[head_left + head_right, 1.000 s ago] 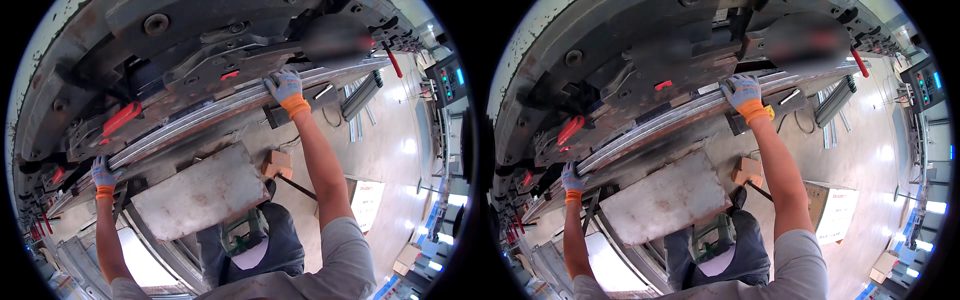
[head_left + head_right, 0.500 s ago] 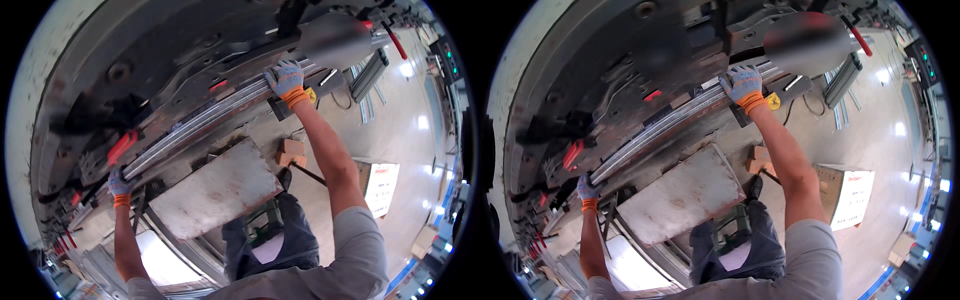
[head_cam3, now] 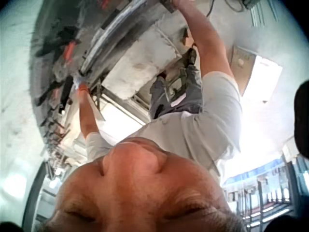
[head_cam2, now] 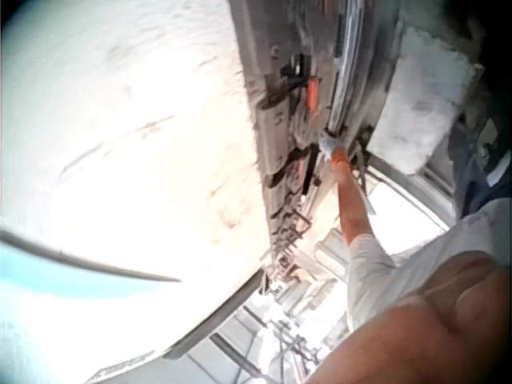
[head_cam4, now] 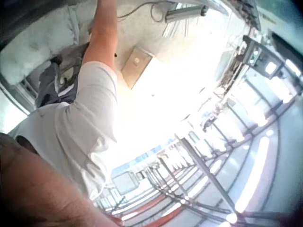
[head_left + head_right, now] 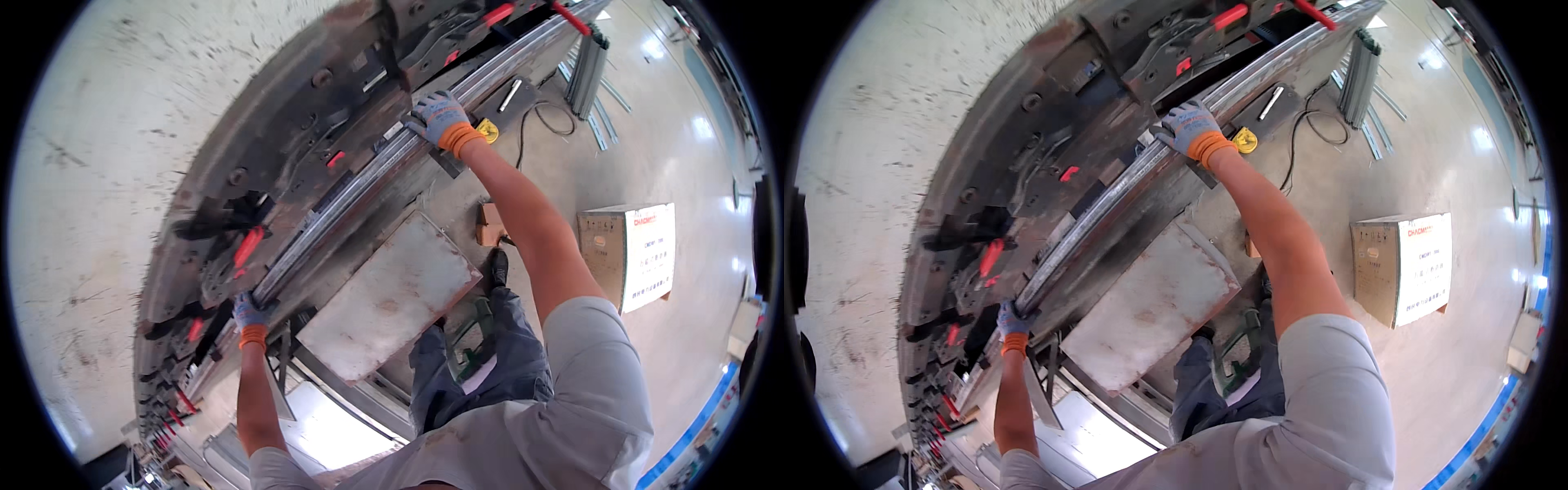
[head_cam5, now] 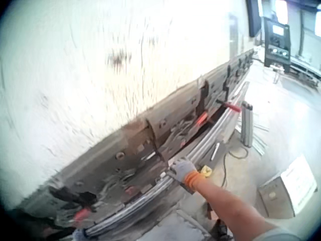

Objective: The person sits at a press brake and repeatedly places metal sheets into the machine to bend them. They handle the sheets by hand, aligning them with the tooling, operating the machine, and then removing the bent pieces to place them on a nearby stack.

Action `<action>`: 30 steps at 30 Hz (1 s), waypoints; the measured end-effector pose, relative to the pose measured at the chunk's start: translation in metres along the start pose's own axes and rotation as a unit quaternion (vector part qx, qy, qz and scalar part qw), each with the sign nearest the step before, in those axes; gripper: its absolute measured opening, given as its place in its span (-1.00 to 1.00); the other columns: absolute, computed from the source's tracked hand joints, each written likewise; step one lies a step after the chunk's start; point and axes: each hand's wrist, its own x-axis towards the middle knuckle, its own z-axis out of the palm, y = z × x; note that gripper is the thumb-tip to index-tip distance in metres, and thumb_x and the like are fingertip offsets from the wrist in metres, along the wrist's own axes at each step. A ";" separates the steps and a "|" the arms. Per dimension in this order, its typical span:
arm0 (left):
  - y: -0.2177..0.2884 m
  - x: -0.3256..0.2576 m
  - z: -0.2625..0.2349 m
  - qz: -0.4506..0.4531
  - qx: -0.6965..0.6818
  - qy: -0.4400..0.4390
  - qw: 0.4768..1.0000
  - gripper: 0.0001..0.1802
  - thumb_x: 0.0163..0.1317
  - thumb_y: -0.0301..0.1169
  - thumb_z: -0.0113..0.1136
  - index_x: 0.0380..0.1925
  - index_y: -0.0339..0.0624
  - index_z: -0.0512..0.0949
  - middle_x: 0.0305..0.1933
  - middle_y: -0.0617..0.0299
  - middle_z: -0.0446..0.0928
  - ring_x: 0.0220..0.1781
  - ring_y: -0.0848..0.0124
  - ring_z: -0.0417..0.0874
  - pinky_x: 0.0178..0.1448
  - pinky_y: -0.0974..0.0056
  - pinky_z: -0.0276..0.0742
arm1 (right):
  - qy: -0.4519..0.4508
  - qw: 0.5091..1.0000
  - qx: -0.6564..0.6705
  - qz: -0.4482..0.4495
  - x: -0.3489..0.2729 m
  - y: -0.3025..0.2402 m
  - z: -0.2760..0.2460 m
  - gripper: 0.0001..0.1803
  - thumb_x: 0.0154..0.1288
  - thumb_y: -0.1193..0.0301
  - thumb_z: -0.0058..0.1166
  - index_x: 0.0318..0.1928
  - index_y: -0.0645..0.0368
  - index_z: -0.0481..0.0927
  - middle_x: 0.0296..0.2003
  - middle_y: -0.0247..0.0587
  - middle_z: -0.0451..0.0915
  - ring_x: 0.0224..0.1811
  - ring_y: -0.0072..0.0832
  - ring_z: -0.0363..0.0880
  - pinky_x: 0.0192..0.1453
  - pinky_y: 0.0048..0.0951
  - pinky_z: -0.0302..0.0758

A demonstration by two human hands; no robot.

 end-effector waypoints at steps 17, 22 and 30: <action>0.001 0.030 -0.031 0.043 0.200 -0.264 0.943 -0.20 -0.17 0.07 0.52 0.09 -0.05 0.53 0.02 0.00 0.65 0.04 0.02 0.67 0.13 0.02 0.59 | 0.059 0.998 0.002 -0.004 0.002 0.004 0.009 -0.51 0.40 -0.09 -0.07 -0.09 0.01 0.71 -0.11 -0.25 0.66 0.12 -0.23 0.53 0.36 -0.09 0.27; 0.000 0.026 -0.033 0.061 0.143 -0.205 0.966 -0.23 -0.13 0.08 0.48 0.08 -0.06 0.55 -0.03 0.01 0.67 0.03 0.01 0.68 0.10 0.00 0.61 | 0.032 0.999 0.031 0.007 0.002 0.005 -0.005 -0.52 0.35 -0.10 -0.02 -0.11 0.00 0.71 -0.08 -0.23 0.66 0.16 -0.21 0.52 0.38 -0.07 0.26; -0.001 0.008 -0.027 0.034 0.075 -0.104 0.991 -0.37 -0.09 -0.03 0.50 -0.01 -0.04 0.59 -0.02 -0.01 0.63 0.03 -0.02 0.65 0.13 -0.02 0.58 | 0.229 0.964 0.116 0.061 -0.055 -0.058 -0.021 -0.40 0.25 -0.02 0.17 0.19 0.04 0.54 0.10 -0.03 0.57 0.28 -0.06 0.41 0.37 -0.04 0.32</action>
